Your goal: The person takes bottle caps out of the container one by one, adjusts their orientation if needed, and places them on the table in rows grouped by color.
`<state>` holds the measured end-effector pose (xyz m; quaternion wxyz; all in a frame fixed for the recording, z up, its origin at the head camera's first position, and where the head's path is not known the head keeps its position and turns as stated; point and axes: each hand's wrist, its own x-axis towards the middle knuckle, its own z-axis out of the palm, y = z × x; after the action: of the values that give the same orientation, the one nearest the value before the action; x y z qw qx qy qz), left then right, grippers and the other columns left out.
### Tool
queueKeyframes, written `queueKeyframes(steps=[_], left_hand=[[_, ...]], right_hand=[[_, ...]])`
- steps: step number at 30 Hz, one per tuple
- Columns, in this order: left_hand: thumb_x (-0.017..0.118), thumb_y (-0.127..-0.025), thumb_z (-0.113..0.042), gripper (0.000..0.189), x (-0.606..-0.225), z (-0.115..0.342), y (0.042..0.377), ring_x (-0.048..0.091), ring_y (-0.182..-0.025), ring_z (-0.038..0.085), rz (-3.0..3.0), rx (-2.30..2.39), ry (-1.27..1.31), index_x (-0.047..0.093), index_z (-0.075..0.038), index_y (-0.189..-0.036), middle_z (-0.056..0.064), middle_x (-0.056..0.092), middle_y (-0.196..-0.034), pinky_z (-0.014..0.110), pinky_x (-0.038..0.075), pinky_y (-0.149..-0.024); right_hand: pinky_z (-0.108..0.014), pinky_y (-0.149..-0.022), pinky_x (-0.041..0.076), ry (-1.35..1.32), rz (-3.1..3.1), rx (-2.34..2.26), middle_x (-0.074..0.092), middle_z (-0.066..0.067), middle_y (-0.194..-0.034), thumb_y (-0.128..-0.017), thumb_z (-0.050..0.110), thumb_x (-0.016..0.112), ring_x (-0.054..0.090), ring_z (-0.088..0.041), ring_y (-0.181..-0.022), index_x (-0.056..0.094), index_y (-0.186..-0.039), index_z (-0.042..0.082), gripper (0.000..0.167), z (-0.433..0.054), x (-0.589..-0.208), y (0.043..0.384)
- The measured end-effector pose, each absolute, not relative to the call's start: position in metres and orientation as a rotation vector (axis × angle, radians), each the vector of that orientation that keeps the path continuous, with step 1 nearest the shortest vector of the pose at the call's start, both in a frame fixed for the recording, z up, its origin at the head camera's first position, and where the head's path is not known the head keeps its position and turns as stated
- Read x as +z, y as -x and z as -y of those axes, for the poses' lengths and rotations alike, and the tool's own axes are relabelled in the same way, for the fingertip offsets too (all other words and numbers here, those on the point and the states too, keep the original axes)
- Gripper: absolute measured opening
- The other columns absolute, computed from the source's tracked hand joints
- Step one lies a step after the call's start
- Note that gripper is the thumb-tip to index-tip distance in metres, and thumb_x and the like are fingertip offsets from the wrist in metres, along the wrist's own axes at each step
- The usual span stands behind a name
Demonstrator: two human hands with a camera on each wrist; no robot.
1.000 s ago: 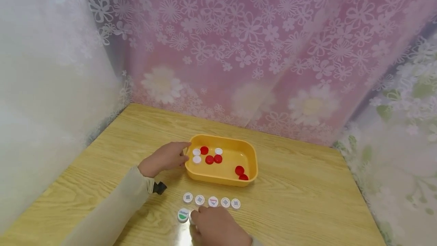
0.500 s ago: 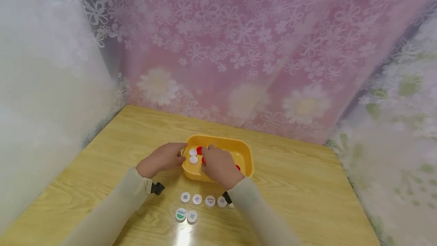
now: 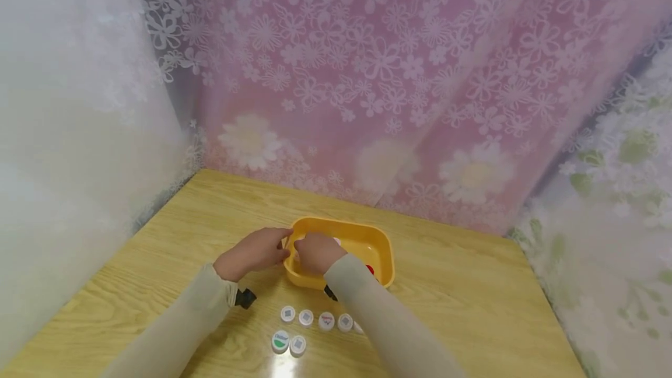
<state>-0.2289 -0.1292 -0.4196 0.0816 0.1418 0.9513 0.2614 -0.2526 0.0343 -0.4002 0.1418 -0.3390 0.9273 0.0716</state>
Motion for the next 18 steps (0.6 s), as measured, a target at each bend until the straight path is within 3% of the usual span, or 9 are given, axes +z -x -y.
queueKeyframes(steps=[3,7,11,15,18], left_hand=[[0.064,-0.101,-0.014,0.051,-0.419,0.129,0.229,0.066,-0.117,0.031,-2.844,0.763,-0.415,0.053,0.001,-0.148,0.017,0.064,-0.139,0.048,0.048,-0.108],[0.064,-0.101,-0.015,0.049,-0.421,0.129,0.23,0.063,-0.124,0.031,-2.865,0.741,-0.429,0.055,0.0,-0.147,0.016,0.06,-0.145,0.047,0.048,-0.108],[0.065,-0.101,-0.015,0.05,-0.423,0.132,0.231,0.061,-0.128,0.032,-2.872,0.724,-0.427,0.055,0.0,-0.147,0.016,0.06,-0.145,0.048,0.047,-0.109],[0.065,-0.102,-0.016,0.051,-0.425,0.134,0.232,0.058,-0.133,0.033,-2.862,0.734,-0.411,0.053,-0.001,-0.149,0.015,0.06,-0.146,0.048,0.046,-0.111],[0.065,-0.101,-0.018,0.053,-0.427,0.133,0.232,0.058,-0.133,0.033,-2.846,0.756,-0.407,0.052,-0.002,-0.15,0.015,0.06,-0.146,0.048,0.046,-0.11]], right_hand=[[-0.039,-0.094,0.057,0.954,-2.607,0.228,0.074,-0.002,-0.109,-0.103,0.02,0.063,0.068,-0.019,-0.096,0.068,-0.136,0.018,0.033,-0.032,-0.402,0.254],[-0.04,-0.099,0.056,0.904,-2.574,0.234,0.072,0.001,-0.119,-0.101,0.017,0.065,0.066,-0.016,-0.094,0.067,-0.139,0.024,0.039,-0.03,-0.404,0.255],[-0.037,-0.094,0.057,0.925,-2.563,0.192,0.071,0.002,-0.106,-0.1,0.016,0.066,0.062,-0.015,-0.085,0.072,-0.129,0.018,0.03,-0.028,-0.405,0.259],[-0.03,-0.08,0.054,0.967,-2.575,0.182,0.063,0.002,-0.085,-0.099,0.012,0.068,0.056,-0.016,-0.077,0.071,-0.103,0.015,0.006,-0.03,-0.408,0.263],[-0.028,-0.071,0.047,0.97,-2.58,0.184,0.057,0.003,-0.076,-0.097,0.009,0.069,0.051,-0.016,-0.07,0.066,-0.091,0.017,0.01,-0.035,-0.414,0.264]])
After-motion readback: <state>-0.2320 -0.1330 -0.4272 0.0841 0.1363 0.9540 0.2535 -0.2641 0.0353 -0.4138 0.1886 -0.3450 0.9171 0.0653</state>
